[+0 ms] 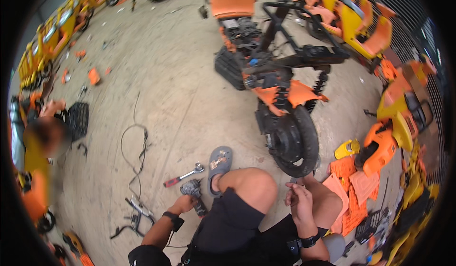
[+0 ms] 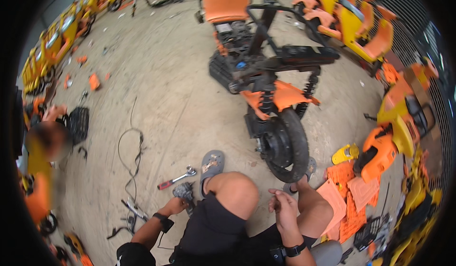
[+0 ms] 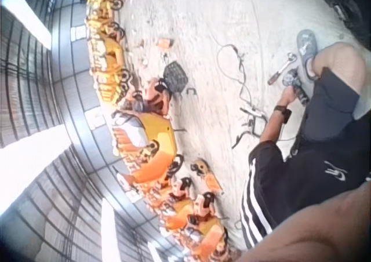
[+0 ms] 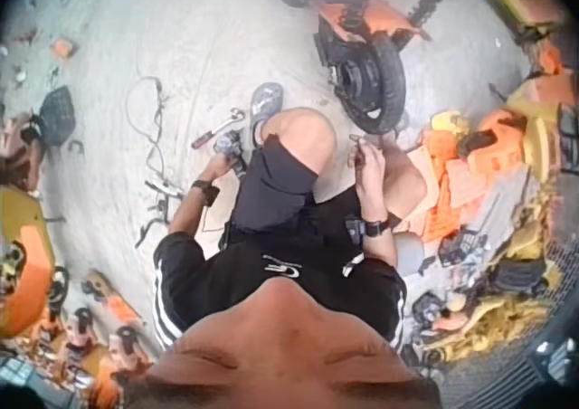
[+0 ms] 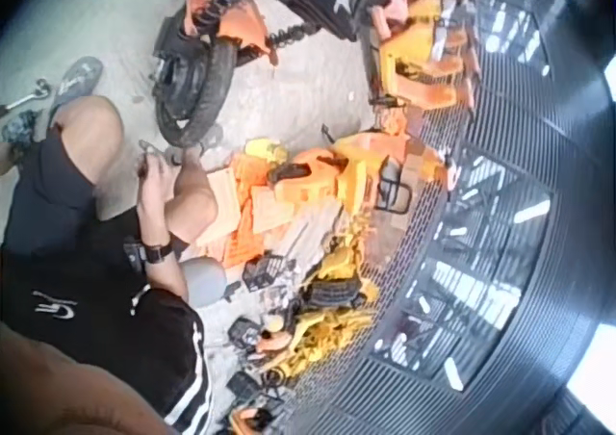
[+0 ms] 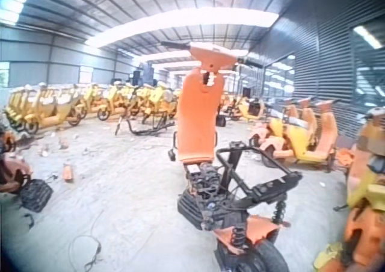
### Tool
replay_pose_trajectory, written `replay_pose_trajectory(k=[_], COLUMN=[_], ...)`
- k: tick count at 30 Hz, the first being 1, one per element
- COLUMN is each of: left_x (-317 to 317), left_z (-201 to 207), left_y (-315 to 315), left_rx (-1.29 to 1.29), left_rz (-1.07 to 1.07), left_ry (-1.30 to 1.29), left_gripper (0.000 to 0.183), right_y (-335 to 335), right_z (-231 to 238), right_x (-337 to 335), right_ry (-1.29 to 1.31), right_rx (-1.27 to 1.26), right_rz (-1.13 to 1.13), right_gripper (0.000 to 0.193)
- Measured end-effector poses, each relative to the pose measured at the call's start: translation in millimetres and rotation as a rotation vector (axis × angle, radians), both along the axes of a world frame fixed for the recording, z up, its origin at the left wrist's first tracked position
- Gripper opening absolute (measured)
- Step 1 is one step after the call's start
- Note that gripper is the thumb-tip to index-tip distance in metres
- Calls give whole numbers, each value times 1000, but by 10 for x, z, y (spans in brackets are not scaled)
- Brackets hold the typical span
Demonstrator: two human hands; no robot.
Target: The person attaches components to the rear wheel and suspension of an electric scooter. They use a socket wrench to tighten bolts on the wheel and frame while seated on the floor in a warehouse with many other similar scooters.
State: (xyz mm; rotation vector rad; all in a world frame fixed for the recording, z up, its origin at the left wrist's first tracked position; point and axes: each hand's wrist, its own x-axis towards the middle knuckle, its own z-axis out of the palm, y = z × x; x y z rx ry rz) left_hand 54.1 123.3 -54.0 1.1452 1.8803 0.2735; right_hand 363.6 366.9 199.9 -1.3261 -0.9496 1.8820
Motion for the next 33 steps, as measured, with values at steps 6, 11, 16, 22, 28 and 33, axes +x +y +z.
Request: replay_pose_trajectory(k=[6,11,16,22,28,33], left_x=[-231,43,922,1370,1474,1515], left_z=[1926,3642,4050,3219,3076,3053], left_y=[826,1451,2480,3182,3205,3257], left_rx=[215,528,256,155,179,149], left_rz=[437,605,582,671,478,556], left_ry=[-514,-889,-1424,-1424,-1341,-1313], left_gripper=[27,23,17,18,15,16], right_y=[-13,176,520,635,641,635], right_z=[355,752,409,-90,127,257], right_x=[203,-118,-245,-147,-21,-106], right_ry=[240,357,471,430,452,329], right_rx=[-262,-252,-319,-419,-378,-246], right_rz=[-170,110,176,-39,-87,-148], right_gripper=[27,28,28,31,27,24])
